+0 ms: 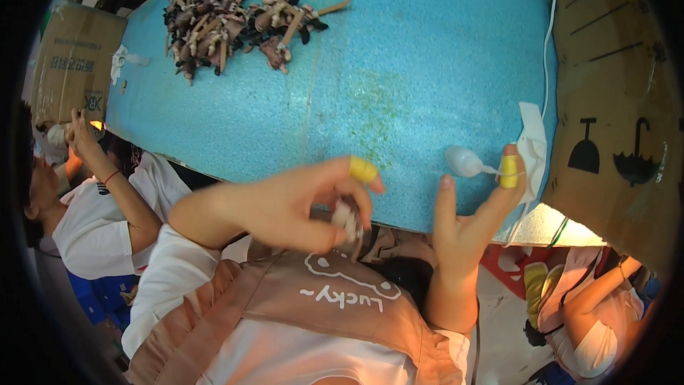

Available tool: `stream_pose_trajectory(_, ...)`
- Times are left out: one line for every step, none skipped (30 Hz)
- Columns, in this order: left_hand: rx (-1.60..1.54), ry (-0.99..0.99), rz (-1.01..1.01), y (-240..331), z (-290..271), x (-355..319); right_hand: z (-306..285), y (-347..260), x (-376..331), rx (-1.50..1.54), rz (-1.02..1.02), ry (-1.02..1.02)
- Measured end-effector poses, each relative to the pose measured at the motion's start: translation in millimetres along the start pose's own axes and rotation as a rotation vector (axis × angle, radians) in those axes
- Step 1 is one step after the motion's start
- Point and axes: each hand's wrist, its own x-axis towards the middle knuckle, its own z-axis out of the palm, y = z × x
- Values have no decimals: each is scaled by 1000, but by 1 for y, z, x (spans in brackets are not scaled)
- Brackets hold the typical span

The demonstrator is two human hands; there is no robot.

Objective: The person assembles small figurines by taking parts from the table and warming box, applying glue from a squeeze bottle, and attaching the pieces together by hand.

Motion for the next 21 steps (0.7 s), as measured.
stream_pose_trajectory(74, -4, -96, 9, -16, 8, 2, -1, 1, -36, -22, -22)
stream_pose_trajectory(146, -1, -196, 19, -30, 14, 3, -3, 1, -68, -44, -49)
stream_pose_trajectory(34, 103, -144, 38, -44, 24, 4, -3, 0, -75, -47, -51)
stream_pose_trajectory(-79, 207, -91, 63, -55, 32, 4, -3, -2, -68, -58, -44)
stream_pose_trajectory(-164, 212, 149, 86, -66, 38, 2, -1, -3, -58, -44, -47)
stream_pose_trajectory(-249, 209, 390, 106, -71, 41, 1, 1, -3, -50, -29, -50)
stream_pose_trajectory(-262, 338, 442, 126, -60, 41, 1, 1, -3, -52, -33, -38)
stream_pose_trajectory(-276, 466, 494, 140, -52, 42, 1, 0, -3, -40, -26, -37)
stream_pose_trajectory(-166, 536, 526, 135, -61, 43, 1, 0, -3, -29, -17, -34)
stream_pose_trajectory(-160, 525, 531, 120, -71, 42, 1, 1, -4, -31, -19, -22)
stream_pose_trajectory(302, 554, 522, 102, -84, 39, 0, 2, -4, -58, -36, -39)
stream_pose_trajectory(764, 575, 495, 87, -96, 32, 0, 1, -3, -80, -55, -62)
stream_pose_trajectory(1118, 488, 394, 77, -103, 24, 1, 0, -2, -91, -55, -63)
stream_pose_trajectory(1461, 383, 280, 66, -107, 16, 2, -2, -1, -98, -53, -56)
stream_pose_trajectory(1460, 380, 285, 53, -105, 9, 0, -3, 0, -76, -29, -90)
stream_pose_trajectory(1705, 480, 266, 40, -102, 1, 0, -4, 2, -55, -5, -124)
stream_pose_trajectory(1948, 592, 236, 32, -100, -4, -1, -5, 3, -57, -10, -129)
stream_pose_trajectory(1943, 599, 233, 28, -102, -4, -2, -5, 4, -36, 44, -145)
stream_pose_trajectory(1850, 622, 248, 27, -105, -5, -2, -7, 5, -13, 101, -161)
stream_pose_trajectory(1755, 645, 261, 27, -107, -6, -2, -7, 7, -15, 98, -166)
stream_pose_trajectory(1752, 648, 261, 28, -108, -6, -1, -5, 10, -67, 47, -201)
